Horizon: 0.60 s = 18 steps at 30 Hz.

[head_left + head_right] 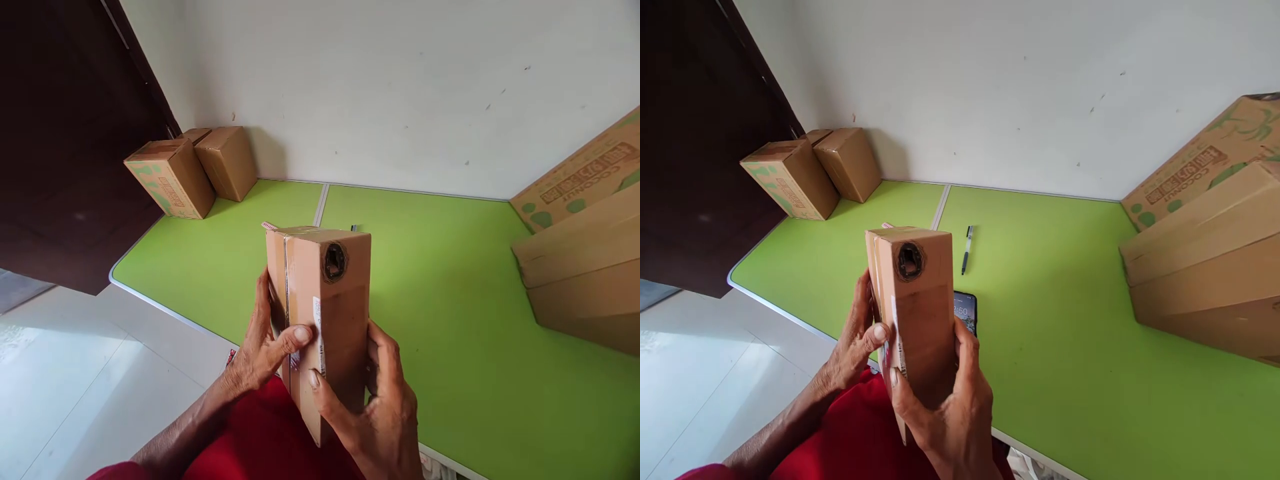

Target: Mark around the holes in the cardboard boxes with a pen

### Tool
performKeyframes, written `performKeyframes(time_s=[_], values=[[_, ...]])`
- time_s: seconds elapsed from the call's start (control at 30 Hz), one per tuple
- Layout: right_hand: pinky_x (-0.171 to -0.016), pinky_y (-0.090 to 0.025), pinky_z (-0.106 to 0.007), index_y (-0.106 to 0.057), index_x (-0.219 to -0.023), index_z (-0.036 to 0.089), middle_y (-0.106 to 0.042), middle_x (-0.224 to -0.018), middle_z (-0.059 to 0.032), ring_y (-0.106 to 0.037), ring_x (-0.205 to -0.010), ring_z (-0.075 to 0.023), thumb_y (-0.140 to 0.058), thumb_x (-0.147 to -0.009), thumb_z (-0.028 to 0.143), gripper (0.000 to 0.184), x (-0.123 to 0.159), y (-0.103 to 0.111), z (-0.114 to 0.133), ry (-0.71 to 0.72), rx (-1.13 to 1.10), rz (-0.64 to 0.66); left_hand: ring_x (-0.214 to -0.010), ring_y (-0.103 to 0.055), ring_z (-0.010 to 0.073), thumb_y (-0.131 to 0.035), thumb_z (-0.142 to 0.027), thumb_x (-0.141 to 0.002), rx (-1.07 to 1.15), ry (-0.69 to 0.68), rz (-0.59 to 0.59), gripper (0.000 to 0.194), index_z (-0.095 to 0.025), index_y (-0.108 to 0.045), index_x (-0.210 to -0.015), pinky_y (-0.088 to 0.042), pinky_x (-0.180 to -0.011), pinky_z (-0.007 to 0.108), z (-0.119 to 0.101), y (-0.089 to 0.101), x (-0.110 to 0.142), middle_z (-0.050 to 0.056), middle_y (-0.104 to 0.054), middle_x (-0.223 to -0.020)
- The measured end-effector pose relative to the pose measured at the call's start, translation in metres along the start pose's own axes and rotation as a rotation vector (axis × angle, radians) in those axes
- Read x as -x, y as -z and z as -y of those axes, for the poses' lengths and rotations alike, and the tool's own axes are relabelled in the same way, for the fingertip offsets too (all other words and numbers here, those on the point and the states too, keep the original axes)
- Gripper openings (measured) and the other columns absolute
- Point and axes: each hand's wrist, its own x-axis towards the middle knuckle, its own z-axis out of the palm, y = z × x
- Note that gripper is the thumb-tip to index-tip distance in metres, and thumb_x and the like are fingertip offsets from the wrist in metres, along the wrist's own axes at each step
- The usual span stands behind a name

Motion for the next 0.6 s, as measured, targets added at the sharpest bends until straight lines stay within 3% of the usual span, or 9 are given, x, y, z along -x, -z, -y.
performKeyframes(time_s=[0.07, 0.13, 0.23, 0.3, 0.37, 0.5, 0.6], values=[[-0.074, -0.074, -0.043, -0.060, -0.155, 0.019, -0.086, -0.125, -0.0191, -0.087, -0.099, -0.0370, -0.077, -0.097, 0.068, 0.078, 0.004, -0.002, 0.001, 0.076, 0.052, -0.029, -0.182, -0.010, 0.0515, -0.088, -0.088, -0.083, -0.073, -0.016, -0.008, 0.138, -0.032, -0.015, -0.187, -0.012, -0.148, 0.069, -0.005, -0.003, 0.000, 0.016, -0.018, -0.196], [-0.075, -0.074, -0.045, -0.061, -0.156, 0.020, -0.085, -0.126, -0.0193, -0.087, -0.099, -0.0378, -0.078, -0.097, 0.072, 0.080, 0.007, 0.000, 0.000, 0.107, 0.081, -0.036, -0.182, -0.008, 0.0511, -0.092, -0.086, -0.080, -0.093, 0.011, 0.008, 0.149, -0.032, -0.004, -0.187, -0.010, -0.148, 0.071, -0.009, -0.002, -0.001, 0.018, -0.012, -0.196], [-0.074, -0.072, -0.043, -0.069, -0.145, 0.028, -0.086, -0.120, -0.0127, -0.086, -0.096, -0.0355, -0.078, -0.100, 0.071, 0.064, 0.002, 0.007, 0.000, 0.080, 0.026, 0.026, -0.177, -0.028, 0.0498, -0.093, -0.077, -0.085, 0.033, 0.076, 0.094, 0.144, -0.032, -0.002, -0.187, -0.027, -0.144, 0.071, -0.013, 0.003, -0.001, 0.019, -0.029, -0.189], [-0.075, -0.071, -0.042, -0.071, -0.140, 0.030, -0.085, -0.118, -0.0101, -0.085, -0.098, -0.0339, -0.078, -0.101, 0.068, 0.055, -0.008, 0.012, 0.003, -0.009, -0.092, 0.083, -0.168, -0.043, 0.0502, -0.093, -0.075, -0.085, 0.109, 0.091, 0.158, 0.140, -0.032, -0.007, -0.187, -0.037, -0.138, 0.072, -0.010, 0.006, -0.001, 0.019, -0.046, -0.176], [-0.081, -0.072, -0.044, -0.069, -0.146, 0.031, -0.084, -0.128, -0.0118, -0.084, -0.108, -0.0359, -0.082, -0.098, 0.068, 0.062, -0.020, 0.015, 0.009, -0.153, -0.271, 0.167, -0.163, -0.049, 0.0499, -0.093, -0.071, -0.086, 0.143, 0.076, 0.223, 0.135, -0.032, -0.012, -0.187, -0.037, -0.137, 0.073, -0.005, 0.008, -0.001, 0.018, -0.053, -0.167], [-0.102, -0.070, -0.055, -0.061, -0.162, 0.032, -0.078, -0.148, -0.0142, -0.077, -0.132, -0.0426, -0.083, -0.097, 0.072, 0.080, -0.032, 0.015, 0.016, -0.446, -0.632, 0.389, -0.169, -0.041, 0.0496, -0.094, -0.060, -0.087, 0.172, 0.000, 0.326, 0.128, -0.032, -0.019, -0.187, -0.026, -0.143, 0.072, 0.004, 0.009, -0.003, 0.017, -0.046, -0.176], [-0.109, -0.066, -0.059, -0.059, -0.165, 0.038, -0.078, -0.149, -0.0114, -0.075, -0.136, -0.0432, -0.087, -0.095, 0.069, 0.082, -0.030, 0.012, 0.017, -0.488, -0.736, 0.439, -0.171, -0.039, 0.0507, -0.094, -0.060, -0.087, 0.182, 0.011, 0.351, 0.132, -0.030, -0.016, -0.188, -0.025, -0.144, 0.072, 0.005, 0.011, -0.004, 0.019, -0.042, -0.182]])
